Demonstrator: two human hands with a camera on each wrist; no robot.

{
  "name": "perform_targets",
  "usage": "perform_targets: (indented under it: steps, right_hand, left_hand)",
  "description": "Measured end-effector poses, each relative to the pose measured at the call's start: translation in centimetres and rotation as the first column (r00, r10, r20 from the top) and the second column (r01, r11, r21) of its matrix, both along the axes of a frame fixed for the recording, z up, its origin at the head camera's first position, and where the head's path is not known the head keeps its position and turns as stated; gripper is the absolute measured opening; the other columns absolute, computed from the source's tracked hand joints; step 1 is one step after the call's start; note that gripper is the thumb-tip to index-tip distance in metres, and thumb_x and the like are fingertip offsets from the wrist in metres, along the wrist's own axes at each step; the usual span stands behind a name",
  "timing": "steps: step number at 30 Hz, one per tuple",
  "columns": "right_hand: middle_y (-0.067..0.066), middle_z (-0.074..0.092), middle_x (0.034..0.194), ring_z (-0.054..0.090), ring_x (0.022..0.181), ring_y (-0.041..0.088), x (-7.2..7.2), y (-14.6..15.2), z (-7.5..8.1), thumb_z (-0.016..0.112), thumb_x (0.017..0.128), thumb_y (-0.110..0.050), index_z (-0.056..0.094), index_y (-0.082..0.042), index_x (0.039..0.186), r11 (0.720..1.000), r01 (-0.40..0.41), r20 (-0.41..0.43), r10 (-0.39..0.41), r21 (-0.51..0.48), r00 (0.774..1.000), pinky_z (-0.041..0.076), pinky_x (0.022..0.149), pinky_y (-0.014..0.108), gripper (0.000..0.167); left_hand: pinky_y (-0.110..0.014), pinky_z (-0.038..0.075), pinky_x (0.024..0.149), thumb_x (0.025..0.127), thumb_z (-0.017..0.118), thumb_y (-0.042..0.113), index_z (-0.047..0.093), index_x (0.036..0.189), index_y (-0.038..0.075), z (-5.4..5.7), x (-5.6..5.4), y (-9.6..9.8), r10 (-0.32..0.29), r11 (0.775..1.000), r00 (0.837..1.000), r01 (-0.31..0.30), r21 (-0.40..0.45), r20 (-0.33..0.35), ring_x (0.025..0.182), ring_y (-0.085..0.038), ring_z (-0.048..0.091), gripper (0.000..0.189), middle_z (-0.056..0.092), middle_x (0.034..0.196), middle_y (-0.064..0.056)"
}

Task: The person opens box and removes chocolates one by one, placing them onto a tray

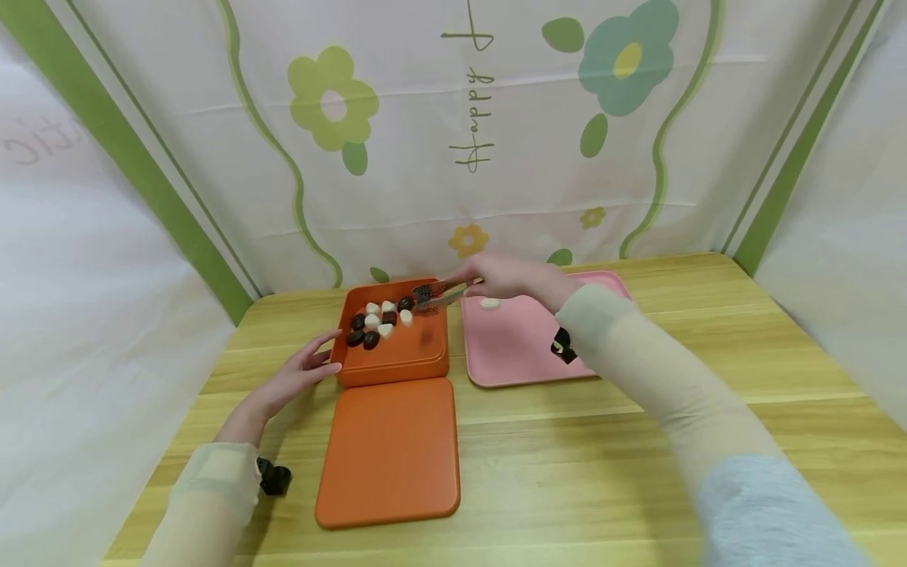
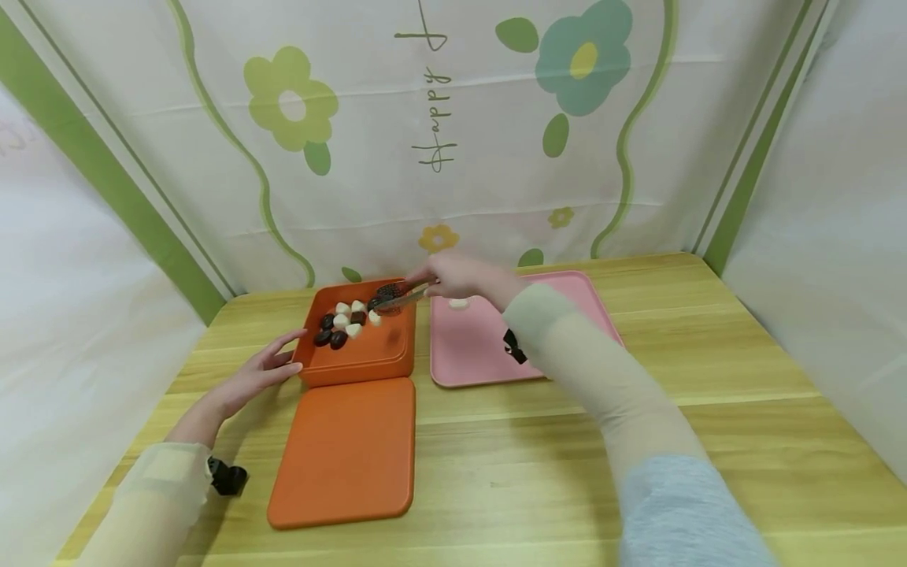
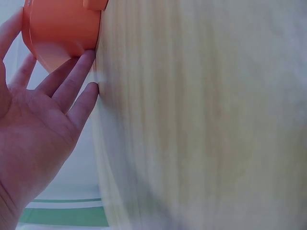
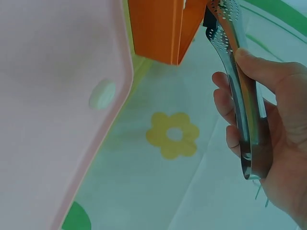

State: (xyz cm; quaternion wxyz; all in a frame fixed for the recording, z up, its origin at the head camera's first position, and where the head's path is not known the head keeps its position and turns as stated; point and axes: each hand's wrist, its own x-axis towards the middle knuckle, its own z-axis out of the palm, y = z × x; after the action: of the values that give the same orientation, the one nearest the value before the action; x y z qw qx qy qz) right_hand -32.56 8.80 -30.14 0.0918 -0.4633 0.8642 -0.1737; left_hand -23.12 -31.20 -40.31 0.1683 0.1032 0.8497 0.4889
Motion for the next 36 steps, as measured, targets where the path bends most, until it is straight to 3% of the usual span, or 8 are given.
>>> perform_targets:
  steps: [2, 6, 9, 14, 20, 32, 36]
  right_hand:
    - [0.011, 0.055, 0.137, 0.056, 0.116, 0.028, 0.0, 0.9, 0.3, 0.058, 0.097, -0.007, 0.055, -0.004, 0.138, 1.000, 0.001, 0.004, -0.001, -0.003, 1.000, 0.047, 0.093, 0.043, 0.041]
    - [0.011, 0.060, 0.131, 0.060, 0.102, 0.026, 0.1, 2.4, 0.6, 0.060, 0.096, -0.007, 0.058, -0.006, 0.136, 1.000, 0.021, -0.035, -0.020, 0.014, 0.999, 0.049, 0.086, 0.042, 0.040]
    - [0.008, 0.066, 0.114, 0.058, 0.087, 0.022, 0.2, 3.4, 0.9, 0.061, 0.096, -0.009, 0.060, -0.008, 0.134, 0.999, 0.044, -0.062, -0.043, 0.023, 0.997, 0.048, 0.077, 0.040, 0.039]
    - [0.004, 0.062, 0.091, 0.053, 0.078, 0.020, 0.4, 4.7, 1.1, 0.063, 0.094, -0.010, 0.063, -0.010, 0.132, 0.996, 0.084, -0.090, -0.081, 0.033, 0.993, 0.045, 0.073, 0.039, 0.038]
    - [0.006, 0.062, 0.092, 0.052, 0.078, 0.021, 0.1, 6.3, 0.7, 0.063, 0.093, -0.005, 0.062, -0.007, 0.132, 0.995, 0.094, -0.066, -0.093, 0.017, 0.993, 0.044, 0.072, 0.039, 0.039]
    - [0.006, 0.062, 0.087, 0.051, 0.075, 0.021, -0.1, 9.5, 0.4, 0.064, 0.092, -0.003, 0.064, -0.004, 0.129, 0.992, 0.126, -0.109, -0.123, 0.021, 0.986, 0.043, 0.069, 0.040, 0.037]
    - [0.009, 0.067, 0.096, 0.054, 0.080, 0.023, -0.3, 10.7, 0.0, 0.063, 0.091, -0.001, 0.065, -0.005, 0.128, 0.990, 0.136, -0.114, -0.133, 0.024, 0.985, 0.044, 0.072, 0.041, 0.038]
  left_hand:
    - [-0.063, 0.020, 0.108, 0.100, 0.056, 0.029, 0.020, 0.157, 0.020, -0.1, -0.1, 0.0, 0.002, 1.000, 1.000, -0.002, 0.006, 0.003, 0.142, -0.047, 0.012, 0.067, 0.009, 0.160, -0.020]
    - [-0.063, 0.019, 0.108, 0.101, 0.056, 0.028, 0.020, 0.157, 0.021, -0.1, -0.2, -0.1, 0.002, 1.000, 1.000, -0.003, 0.006, 0.005, 0.142, -0.047, 0.011, 0.067, 0.008, 0.160, -0.020]
    - [-0.064, 0.018, 0.108, 0.101, 0.055, 0.028, 0.020, 0.157, 0.021, -0.2, -0.2, -0.2, 0.002, 1.000, 1.000, -0.002, 0.006, 0.009, 0.142, -0.047, 0.011, 0.067, 0.008, 0.160, -0.020]
    - [-0.064, 0.018, 0.108, 0.102, 0.054, 0.025, 0.020, 0.157, 0.021, -0.2, -0.2, -0.2, 0.005, 1.000, 1.000, -0.005, 0.004, 0.013, 0.142, -0.047, 0.011, 0.065, 0.008, 0.160, -0.021]
    - [-0.063, 0.019, 0.108, 0.101, 0.055, 0.026, 0.019, 0.157, 0.020, -0.2, -0.2, -0.2, 0.000, 1.000, 1.000, 0.000, 0.015, 0.012, 0.142, -0.047, 0.011, 0.066, 0.008, 0.160, -0.021]
    - [-0.063, 0.018, 0.109, 0.100, 0.056, 0.029, 0.019, 0.157, 0.019, -0.2, -0.2, -0.2, -0.003, 1.000, 1.000, 0.002, 0.027, 0.013, 0.142, -0.046, 0.010, 0.069, 0.008, 0.160, -0.021]
    - [-0.063, 0.019, 0.108, 0.100, 0.057, 0.031, 0.019, 0.157, 0.020, -0.1, -0.2, -0.2, -0.003, 1.000, 1.000, 0.002, 0.027, 0.015, 0.142, -0.046, 0.011, 0.069, 0.008, 0.160, -0.020]
